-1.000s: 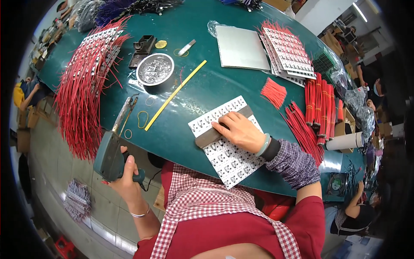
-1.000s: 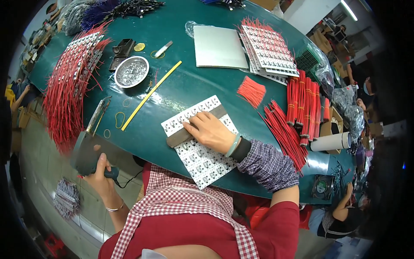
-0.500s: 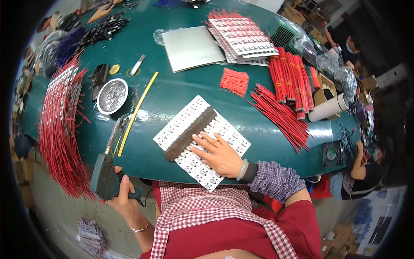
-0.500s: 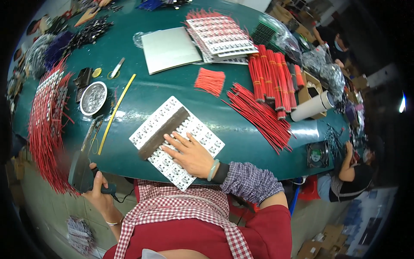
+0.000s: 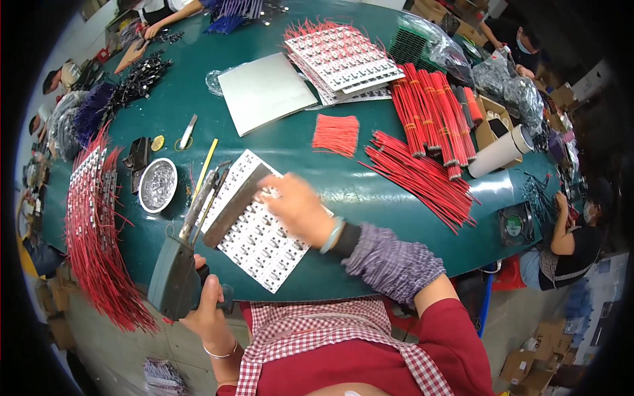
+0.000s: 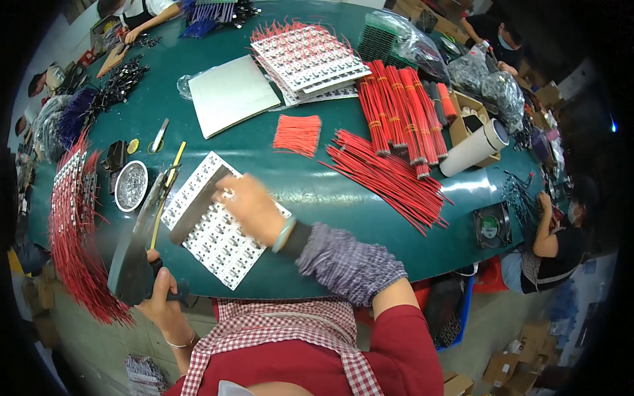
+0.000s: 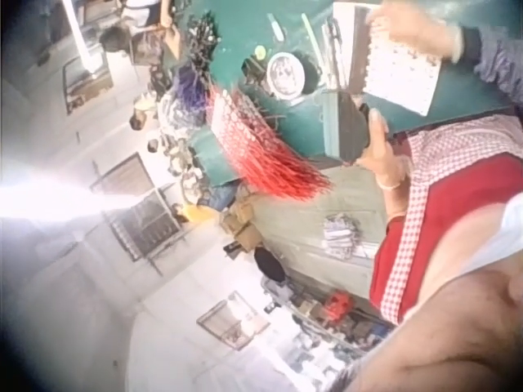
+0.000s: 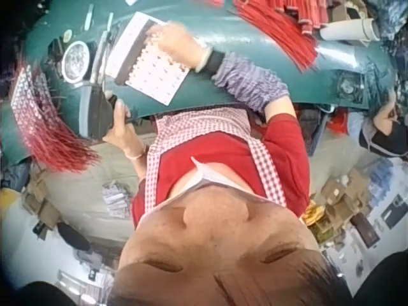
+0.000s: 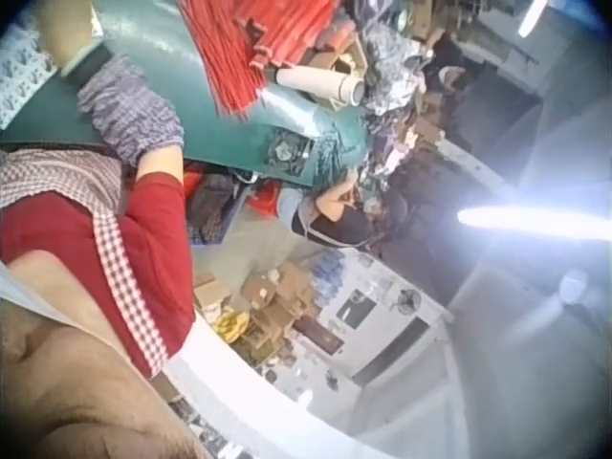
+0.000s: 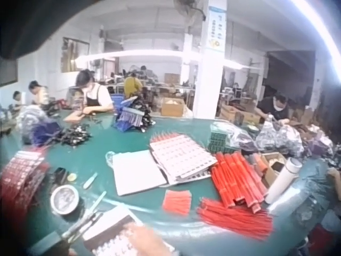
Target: The person finishes soldering wire leads onto a circuit board with a soldering iron, sets it aside, and positions a new board under a metal bar. They then pick up wire leads by hand and solder them onto the board using the soldering iron.
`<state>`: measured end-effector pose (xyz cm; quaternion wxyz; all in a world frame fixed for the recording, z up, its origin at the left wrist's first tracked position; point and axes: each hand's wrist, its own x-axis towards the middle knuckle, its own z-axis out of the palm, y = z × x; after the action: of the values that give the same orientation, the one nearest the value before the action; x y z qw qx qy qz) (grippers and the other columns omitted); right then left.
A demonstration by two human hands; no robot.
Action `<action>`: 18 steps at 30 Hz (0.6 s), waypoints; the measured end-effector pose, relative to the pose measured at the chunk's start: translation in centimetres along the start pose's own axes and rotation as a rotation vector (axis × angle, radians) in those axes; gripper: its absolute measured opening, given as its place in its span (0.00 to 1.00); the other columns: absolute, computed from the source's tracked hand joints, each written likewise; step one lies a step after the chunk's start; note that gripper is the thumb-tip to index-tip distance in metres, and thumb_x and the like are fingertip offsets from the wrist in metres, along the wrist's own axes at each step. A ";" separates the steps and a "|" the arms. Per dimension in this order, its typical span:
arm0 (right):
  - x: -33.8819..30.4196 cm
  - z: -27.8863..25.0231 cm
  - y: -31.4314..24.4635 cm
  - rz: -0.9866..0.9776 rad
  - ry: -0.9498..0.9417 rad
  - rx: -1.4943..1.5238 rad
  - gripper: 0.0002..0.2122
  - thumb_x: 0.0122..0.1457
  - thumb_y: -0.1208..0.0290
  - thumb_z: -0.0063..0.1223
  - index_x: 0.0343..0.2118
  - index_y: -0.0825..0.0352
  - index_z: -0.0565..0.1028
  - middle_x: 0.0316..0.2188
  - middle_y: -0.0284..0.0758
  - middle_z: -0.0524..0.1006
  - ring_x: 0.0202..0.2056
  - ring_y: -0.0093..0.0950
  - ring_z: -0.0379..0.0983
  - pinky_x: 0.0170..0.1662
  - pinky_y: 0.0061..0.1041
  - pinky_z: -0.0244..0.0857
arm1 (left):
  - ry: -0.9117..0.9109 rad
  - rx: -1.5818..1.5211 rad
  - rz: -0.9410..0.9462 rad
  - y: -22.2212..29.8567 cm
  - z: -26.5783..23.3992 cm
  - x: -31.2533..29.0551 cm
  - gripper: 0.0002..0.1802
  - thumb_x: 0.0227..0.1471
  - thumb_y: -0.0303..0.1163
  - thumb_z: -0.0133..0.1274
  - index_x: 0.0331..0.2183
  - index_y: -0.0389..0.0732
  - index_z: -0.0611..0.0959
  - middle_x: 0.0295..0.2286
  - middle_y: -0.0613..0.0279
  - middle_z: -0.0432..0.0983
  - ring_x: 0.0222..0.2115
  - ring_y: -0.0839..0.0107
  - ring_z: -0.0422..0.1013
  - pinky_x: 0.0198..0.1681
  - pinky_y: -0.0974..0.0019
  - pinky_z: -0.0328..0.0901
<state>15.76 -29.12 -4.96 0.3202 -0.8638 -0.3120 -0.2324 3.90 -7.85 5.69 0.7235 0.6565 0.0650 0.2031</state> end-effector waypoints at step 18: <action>3.2 -6.0 13.6 0.242 -0.002 -0.566 0.01 0.51 0.79 0.53 0.26 0.66 0.73 0.29 0.36 0.72 0.37 0.37 0.70 0.40 0.36 0.68 | -0.045 0.073 -0.203 -2.1 1.8 2.8 0.26 0.47 0.16 0.58 0.50 0.30 0.76 0.40 0.51 0.78 0.20 0.77 0.67 0.20 0.74 0.61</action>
<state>26.10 -40.21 -4.52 0.0920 -0.9497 -0.1303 -0.2694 7.53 -8.59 4.32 0.7172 0.6770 0.1220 0.1114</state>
